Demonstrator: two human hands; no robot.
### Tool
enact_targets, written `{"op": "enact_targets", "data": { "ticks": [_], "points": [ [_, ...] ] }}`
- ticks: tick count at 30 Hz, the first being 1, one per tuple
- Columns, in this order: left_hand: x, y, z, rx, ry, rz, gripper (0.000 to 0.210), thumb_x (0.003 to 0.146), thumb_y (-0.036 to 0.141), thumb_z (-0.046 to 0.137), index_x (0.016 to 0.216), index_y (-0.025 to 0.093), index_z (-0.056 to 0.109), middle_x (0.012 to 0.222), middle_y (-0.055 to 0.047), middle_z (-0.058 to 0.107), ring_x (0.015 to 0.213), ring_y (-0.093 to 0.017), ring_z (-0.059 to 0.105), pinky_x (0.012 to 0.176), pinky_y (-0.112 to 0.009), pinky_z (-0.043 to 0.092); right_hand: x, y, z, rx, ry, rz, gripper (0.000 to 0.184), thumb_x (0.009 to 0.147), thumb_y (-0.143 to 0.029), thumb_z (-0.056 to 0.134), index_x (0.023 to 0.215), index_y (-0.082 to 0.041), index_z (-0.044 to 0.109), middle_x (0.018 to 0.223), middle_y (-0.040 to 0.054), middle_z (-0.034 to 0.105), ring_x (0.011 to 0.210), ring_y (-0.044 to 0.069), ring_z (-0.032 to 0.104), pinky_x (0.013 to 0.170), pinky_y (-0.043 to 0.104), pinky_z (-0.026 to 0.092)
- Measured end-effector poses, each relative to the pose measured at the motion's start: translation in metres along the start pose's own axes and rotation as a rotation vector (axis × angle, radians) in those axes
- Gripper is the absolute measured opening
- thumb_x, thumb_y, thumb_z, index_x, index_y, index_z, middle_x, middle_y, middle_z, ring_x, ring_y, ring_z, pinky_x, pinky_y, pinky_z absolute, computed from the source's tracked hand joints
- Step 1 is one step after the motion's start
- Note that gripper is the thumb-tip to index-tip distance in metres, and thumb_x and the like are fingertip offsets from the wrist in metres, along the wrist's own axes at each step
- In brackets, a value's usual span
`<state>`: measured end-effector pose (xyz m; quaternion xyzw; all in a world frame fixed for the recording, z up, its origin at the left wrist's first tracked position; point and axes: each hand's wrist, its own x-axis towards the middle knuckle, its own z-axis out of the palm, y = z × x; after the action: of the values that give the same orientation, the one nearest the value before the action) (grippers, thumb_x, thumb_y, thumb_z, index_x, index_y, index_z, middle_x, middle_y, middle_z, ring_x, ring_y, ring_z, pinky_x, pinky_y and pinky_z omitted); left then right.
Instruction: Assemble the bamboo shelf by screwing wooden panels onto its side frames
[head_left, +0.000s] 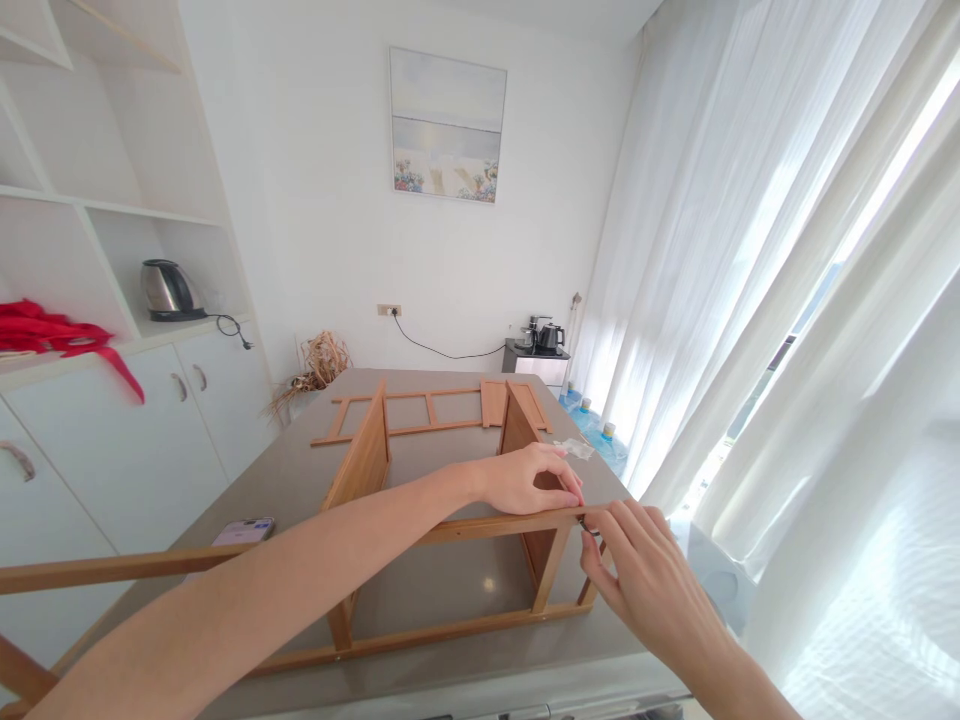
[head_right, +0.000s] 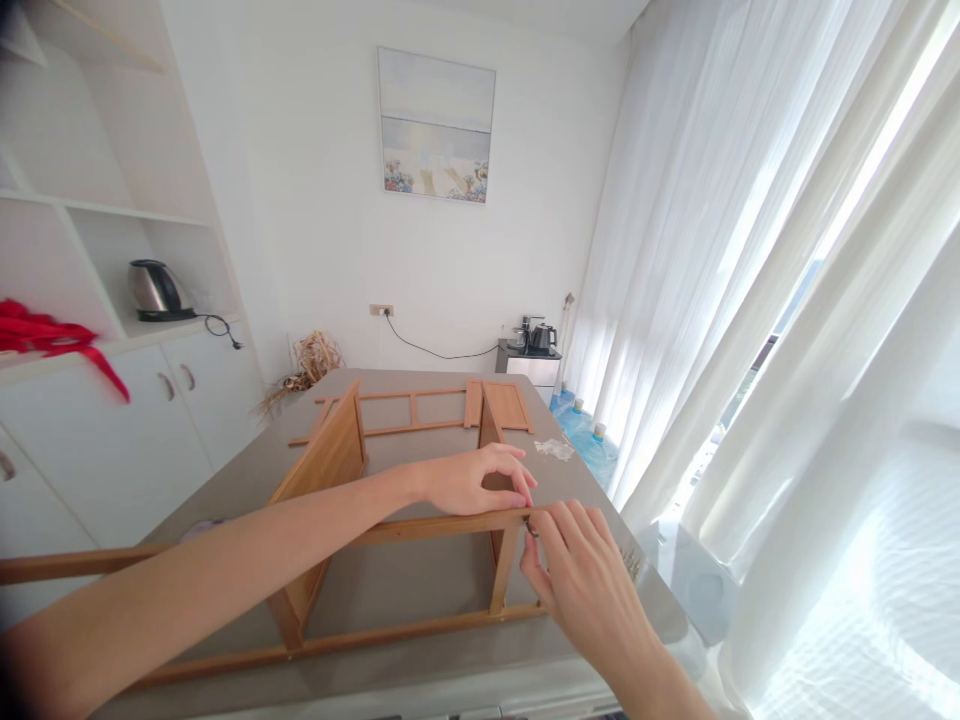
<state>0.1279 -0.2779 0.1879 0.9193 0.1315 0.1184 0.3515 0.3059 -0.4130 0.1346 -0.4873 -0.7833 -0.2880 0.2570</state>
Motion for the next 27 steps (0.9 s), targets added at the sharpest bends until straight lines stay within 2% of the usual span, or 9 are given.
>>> {"op": "enact_targets", "data": {
  "ticks": [4,10,14,24,27],
  "points": [
    [0.0,-0.001,0.0,0.004,-0.002,0.01,0.021,0.094,0.041,0.057,0.104,0.026,0.068,0.13,-0.001,0.063,0.149,-0.022,0.025,0.121,-0.04,0.025,-0.003,0.001,0.001,0.035,-0.005,0.005,0.01,0.095,-0.014,0.048,0.092,-0.02,0.055,0.077,0.0017,0.053,0.07,0.018,0.049,0.069,0.035,0.034],
    [0.0,-0.002,-0.002,-0.008,-0.036,0.043,0.021,0.095,0.041,0.056,0.105,0.026,0.067,0.129,-0.001,0.063,0.149,-0.021,0.023,0.122,-0.041,0.022,-0.009,0.0,0.0,0.114,-0.019,0.04,0.01,0.096,-0.013,0.05,0.1,-0.02,0.055,0.091,0.0061,0.062,0.084,0.02,0.057,0.075,0.036,0.04],
    [-0.001,-0.004,-0.003,-0.003,-0.053,0.028,0.021,0.096,0.041,0.055,0.107,0.027,0.066,0.134,0.0,0.06,0.15,-0.022,0.02,0.123,-0.043,0.022,-0.011,-0.001,0.0,0.143,-0.009,0.064,0.011,0.095,-0.013,0.051,0.102,-0.02,0.056,0.091,0.0057,0.063,0.086,0.021,0.059,0.077,0.037,0.042],
    [0.001,-0.005,-0.004,0.044,-0.094,0.036,0.021,0.096,0.038,0.054,0.111,0.027,0.064,0.13,0.0,0.06,0.151,-0.023,0.015,0.123,-0.043,0.022,-0.018,0.002,-0.001,0.25,0.151,0.011,0.03,0.089,-0.006,0.061,0.113,-0.023,0.062,0.101,0.0047,0.071,0.096,0.02,0.066,0.085,0.037,0.049],
    [0.001,-0.006,-0.003,0.05,-0.095,0.032,0.021,0.096,0.038,0.053,0.11,0.028,0.063,0.129,0.0,0.059,0.151,-0.024,0.015,0.122,-0.043,0.023,-0.021,0.006,-0.001,0.267,0.163,0.004,0.036,0.087,-0.003,0.064,0.116,-0.024,0.064,0.104,0.0046,0.072,0.099,0.02,0.066,0.086,0.038,0.051]
  ]
}}
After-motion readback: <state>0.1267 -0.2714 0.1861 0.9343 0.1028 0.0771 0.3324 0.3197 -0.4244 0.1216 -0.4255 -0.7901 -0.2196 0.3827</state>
